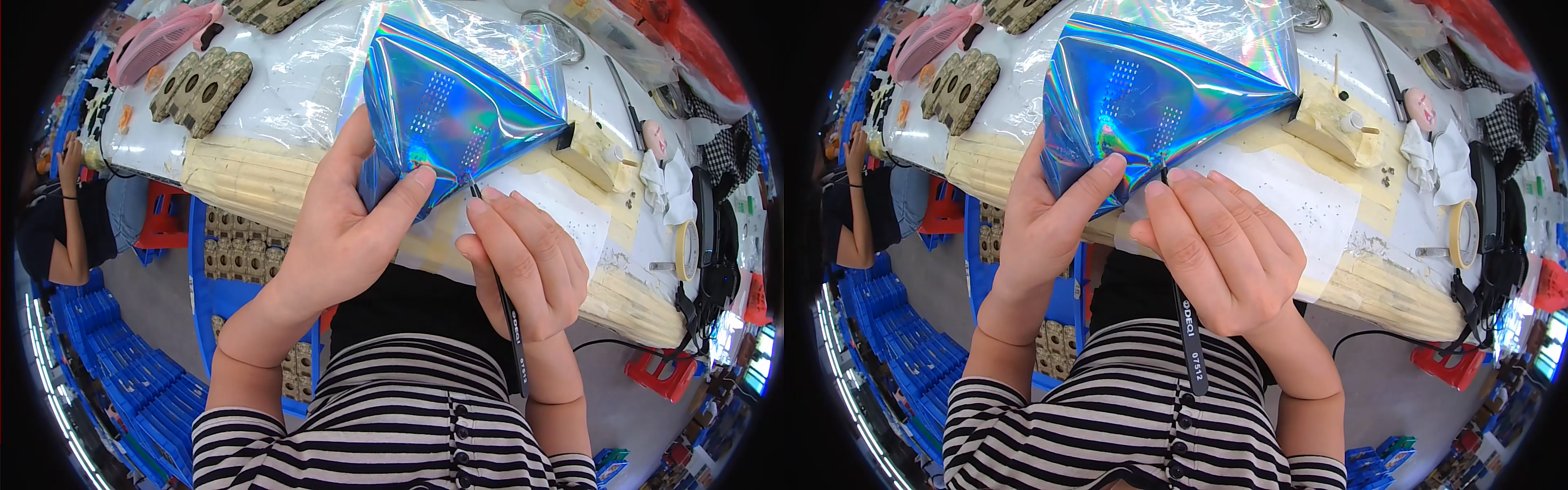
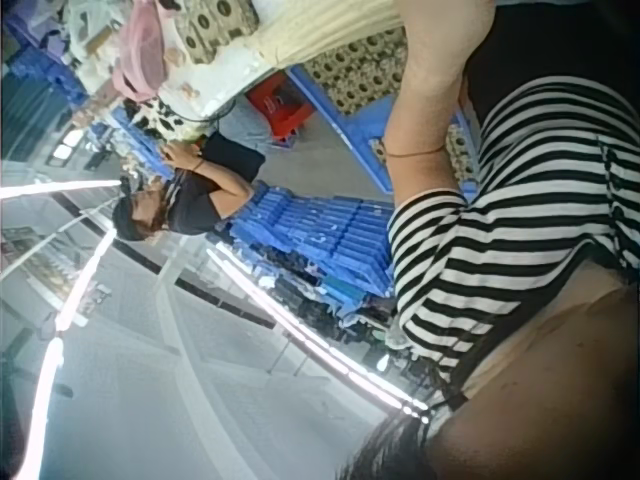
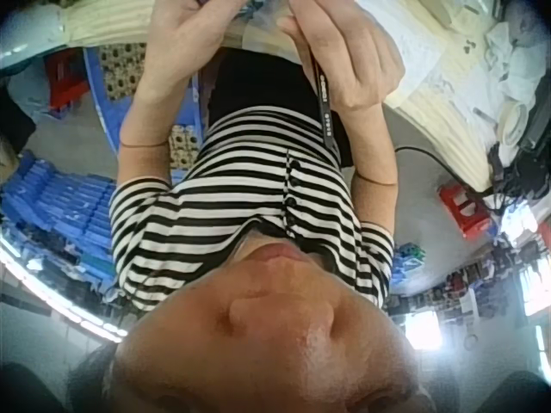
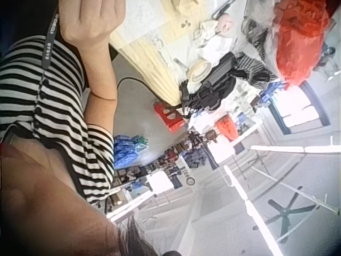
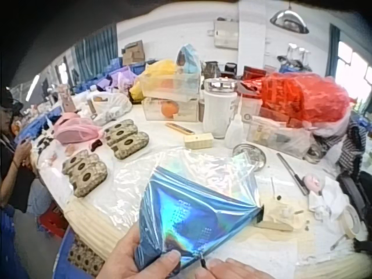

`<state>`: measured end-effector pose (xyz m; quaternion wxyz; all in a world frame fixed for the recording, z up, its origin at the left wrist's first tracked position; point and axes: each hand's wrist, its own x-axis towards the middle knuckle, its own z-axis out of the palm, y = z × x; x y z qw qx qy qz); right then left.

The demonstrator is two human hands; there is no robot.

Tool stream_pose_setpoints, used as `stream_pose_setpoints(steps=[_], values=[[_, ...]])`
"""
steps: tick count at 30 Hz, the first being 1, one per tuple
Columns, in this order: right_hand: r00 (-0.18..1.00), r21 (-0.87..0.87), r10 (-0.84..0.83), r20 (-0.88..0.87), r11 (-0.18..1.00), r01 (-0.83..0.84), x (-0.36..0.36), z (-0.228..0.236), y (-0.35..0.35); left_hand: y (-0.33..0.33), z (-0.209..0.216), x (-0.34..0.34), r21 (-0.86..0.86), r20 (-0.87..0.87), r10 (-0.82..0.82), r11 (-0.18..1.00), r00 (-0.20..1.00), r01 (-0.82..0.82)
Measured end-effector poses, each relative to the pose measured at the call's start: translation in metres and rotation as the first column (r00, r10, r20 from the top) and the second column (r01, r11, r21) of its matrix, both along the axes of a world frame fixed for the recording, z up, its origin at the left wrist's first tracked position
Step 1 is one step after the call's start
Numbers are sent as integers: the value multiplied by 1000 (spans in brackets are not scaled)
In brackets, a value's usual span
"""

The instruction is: The person uses tweezers to peel small adhesive dots from a sheet and apply them in rows onto a piece of iridescent plastic packaging.

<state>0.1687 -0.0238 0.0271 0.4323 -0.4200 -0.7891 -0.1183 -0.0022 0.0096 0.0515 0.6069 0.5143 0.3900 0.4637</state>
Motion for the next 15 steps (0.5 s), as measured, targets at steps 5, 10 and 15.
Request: stream_pose_setpoints(steps=[5,10,15], values=[[1000,-4,-7,-9,1000,7,-1,1,0,1,0,-1,12,-30,-4,1000,1000,5],[1000,-5,-9,-8,1000,9,0,1,0,0,-1,0,6,-26,-5,1000,1000,5],[1000,-5,-13,-3,1000,13,-1,0,1,1,-1,-1,6,-34,-10,1000,999,10]])
